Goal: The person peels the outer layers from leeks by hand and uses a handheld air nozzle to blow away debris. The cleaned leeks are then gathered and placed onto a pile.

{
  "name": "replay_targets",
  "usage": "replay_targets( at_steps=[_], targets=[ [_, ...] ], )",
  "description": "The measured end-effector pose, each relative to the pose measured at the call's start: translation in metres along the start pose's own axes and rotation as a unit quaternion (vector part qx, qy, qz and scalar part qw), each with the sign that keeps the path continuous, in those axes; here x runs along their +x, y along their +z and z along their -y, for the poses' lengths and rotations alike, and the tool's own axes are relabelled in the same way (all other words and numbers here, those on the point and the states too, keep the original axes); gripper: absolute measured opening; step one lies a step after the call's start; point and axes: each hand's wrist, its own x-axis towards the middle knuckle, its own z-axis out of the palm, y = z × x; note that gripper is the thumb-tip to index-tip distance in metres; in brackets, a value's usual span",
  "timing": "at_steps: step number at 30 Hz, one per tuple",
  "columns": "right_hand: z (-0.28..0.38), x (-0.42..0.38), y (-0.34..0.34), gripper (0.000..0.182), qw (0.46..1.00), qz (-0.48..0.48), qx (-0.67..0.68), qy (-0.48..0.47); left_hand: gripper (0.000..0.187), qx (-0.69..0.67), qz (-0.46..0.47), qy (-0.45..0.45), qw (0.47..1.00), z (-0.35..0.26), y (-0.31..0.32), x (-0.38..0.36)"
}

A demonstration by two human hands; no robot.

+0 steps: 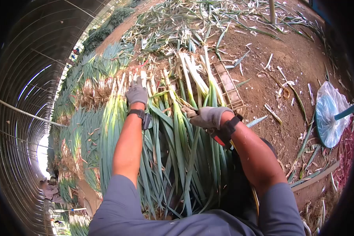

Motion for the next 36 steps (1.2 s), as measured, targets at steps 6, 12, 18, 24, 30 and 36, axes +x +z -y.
replay_targets(
  at_steps=[6,12,18,24,30,36],
  targets=[
    [0.001,0.018,-0.002,0.074,1.0,-0.019,0.011,-0.005,0.053,-0.146,0.445,-0.032,0.883,-0.095,-0.016,-0.05],
    [0.007,0.023,-0.002,0.078,0.999,-0.034,0.03,-0.001,0.058,-0.267,0.405,-0.145,0.862,-0.11,0.024,-0.051],
    [0.025,0.014,0.002,0.064,1.0,0.008,-0.013,0.015,0.06,-0.185,0.357,-0.075,0.913,-0.019,-0.02,0.039],
    [0.006,0.027,0.014,0.061,0.997,0.024,-0.068,-0.006,0.069,-0.229,0.397,-0.013,0.889,0.031,-0.047,0.054],
    [0.026,0.009,0.018,0.056,0.991,-0.024,0.126,-0.047,0.063,-0.384,0.387,-0.112,0.831,-0.017,-0.02,-0.07],
    [0.021,0.019,0.055,0.058,0.986,-0.093,-0.015,-0.135,0.066,-0.262,0.371,-0.095,0.885,-0.039,-0.038,-0.088]
  ],
)
